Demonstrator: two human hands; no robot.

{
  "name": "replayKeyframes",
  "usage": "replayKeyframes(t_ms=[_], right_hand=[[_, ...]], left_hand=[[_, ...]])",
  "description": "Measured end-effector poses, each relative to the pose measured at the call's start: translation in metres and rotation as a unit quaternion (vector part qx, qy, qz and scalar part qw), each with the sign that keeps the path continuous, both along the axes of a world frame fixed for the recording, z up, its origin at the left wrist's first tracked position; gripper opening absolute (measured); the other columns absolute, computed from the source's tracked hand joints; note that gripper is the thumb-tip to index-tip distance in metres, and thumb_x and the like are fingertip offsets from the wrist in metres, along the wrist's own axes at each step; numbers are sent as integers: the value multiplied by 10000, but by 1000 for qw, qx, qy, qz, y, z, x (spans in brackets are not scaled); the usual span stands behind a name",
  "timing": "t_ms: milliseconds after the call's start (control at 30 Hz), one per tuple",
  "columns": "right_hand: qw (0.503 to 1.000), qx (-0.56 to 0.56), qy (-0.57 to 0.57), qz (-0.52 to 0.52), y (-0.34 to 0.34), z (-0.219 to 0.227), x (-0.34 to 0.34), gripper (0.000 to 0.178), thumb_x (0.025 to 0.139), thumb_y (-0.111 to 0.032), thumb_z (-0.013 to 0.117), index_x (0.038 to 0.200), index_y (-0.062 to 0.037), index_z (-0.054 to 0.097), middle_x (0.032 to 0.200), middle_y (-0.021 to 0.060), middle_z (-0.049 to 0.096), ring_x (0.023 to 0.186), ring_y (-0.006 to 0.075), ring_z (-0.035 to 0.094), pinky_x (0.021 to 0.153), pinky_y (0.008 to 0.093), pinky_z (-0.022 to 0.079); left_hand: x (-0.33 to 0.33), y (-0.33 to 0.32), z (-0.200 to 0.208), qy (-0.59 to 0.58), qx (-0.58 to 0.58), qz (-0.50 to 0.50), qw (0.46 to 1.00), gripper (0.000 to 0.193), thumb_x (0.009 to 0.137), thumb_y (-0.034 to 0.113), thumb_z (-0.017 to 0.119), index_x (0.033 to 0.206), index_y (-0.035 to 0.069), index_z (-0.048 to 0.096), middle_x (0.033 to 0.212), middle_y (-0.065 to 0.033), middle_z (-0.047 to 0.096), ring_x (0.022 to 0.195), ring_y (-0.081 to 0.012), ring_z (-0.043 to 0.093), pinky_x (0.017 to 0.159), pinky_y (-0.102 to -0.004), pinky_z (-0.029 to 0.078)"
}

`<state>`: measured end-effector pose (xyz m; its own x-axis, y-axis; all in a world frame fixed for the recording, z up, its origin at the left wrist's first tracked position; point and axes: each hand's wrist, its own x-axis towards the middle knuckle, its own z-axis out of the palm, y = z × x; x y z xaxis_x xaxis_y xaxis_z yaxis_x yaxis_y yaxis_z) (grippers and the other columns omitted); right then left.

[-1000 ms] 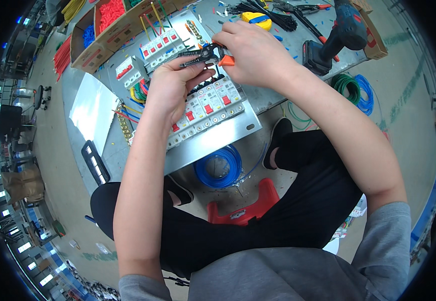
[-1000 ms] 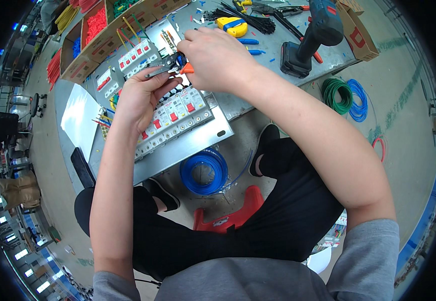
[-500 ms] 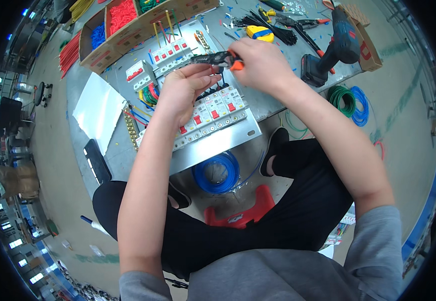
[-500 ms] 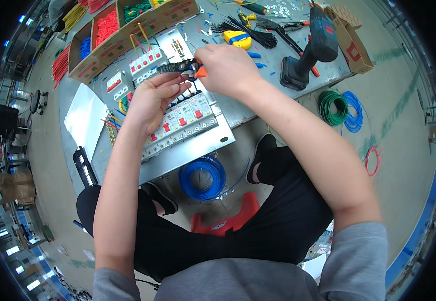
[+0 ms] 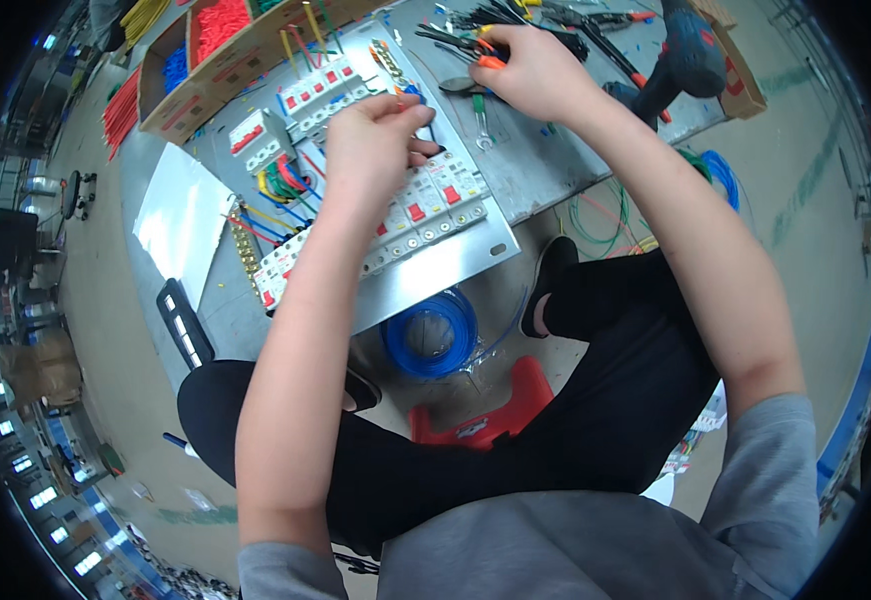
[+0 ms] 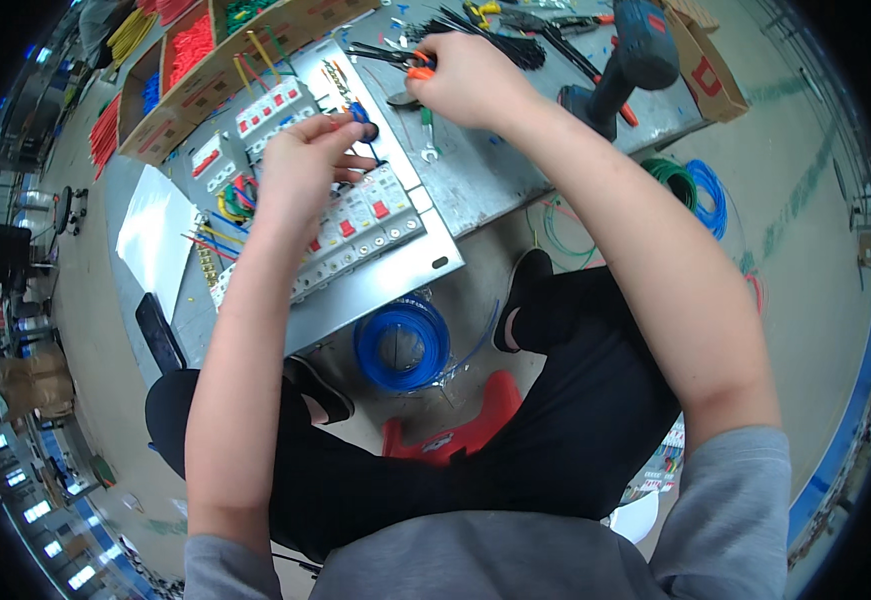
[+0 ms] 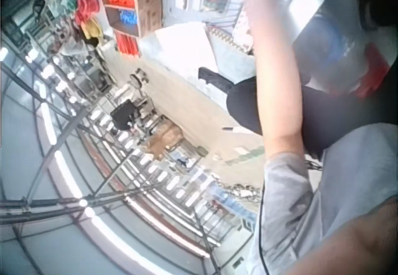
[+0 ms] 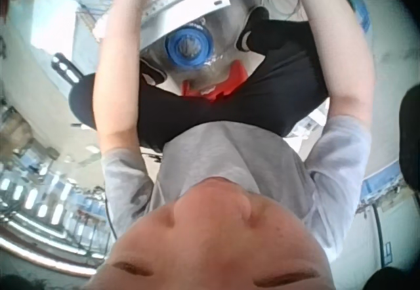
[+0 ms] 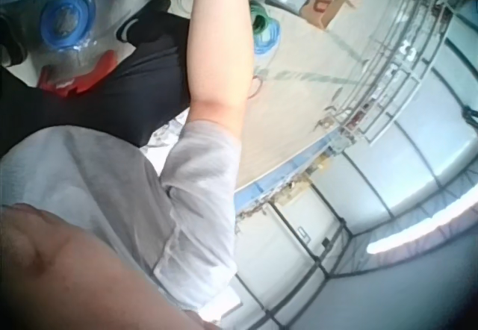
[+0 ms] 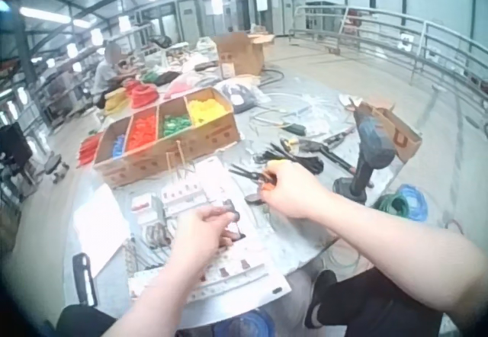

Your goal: The person strips wire ends with pliers and inserts them into terminal blocks on an electrical panel. They then use a cordless drill to tighten the terminal screws, repeating this process for multiple wires.

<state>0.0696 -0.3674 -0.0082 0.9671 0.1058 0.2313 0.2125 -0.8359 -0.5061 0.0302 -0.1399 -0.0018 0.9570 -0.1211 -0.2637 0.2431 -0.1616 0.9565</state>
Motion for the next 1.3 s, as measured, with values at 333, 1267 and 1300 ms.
replayKeyframes(t_ms=[333, 1267, 1300], right_hand=[[994, 4, 51, 102, 0, 29, -9, 310, 893, -230, 731, 1083, 13, 765, 1019, 264, 777, 995, 437, 750, 893, 487, 594], [983, -56, 24, 172, 14, 21, -12, 397, 912, -270, 773, 1222, -27, 723, 1192, 236, 708, 1150, 420, 700, 1003, 487, 566], [982, -69, -7, 173, 11, 14, -9, 394, 895, -243, 766, 1222, -23, 738, 1178, 230, 725, 1137, 409, 712, 1000, 475, 572]], left_hand=[[-1, 0, -3, -40, 21, -4, 999, 312, 1058, 127, 725, 1327, -30, 722, 1136, -120, 809, 895, -183, 797, 770, -280, 611], [-1, 3, -1, -25, -11, 10, 1000, 279, 1013, 68, 755, 1279, -14, 765, 1061, -118, 825, 763, -158, 775, 664, -259, 582], [-1, 1, -1, -27, -15, 6, 1000, 277, 1011, 66, 755, 1276, -15, 766, 1060, -118, 825, 761, -157, 774, 664, -257, 581]])
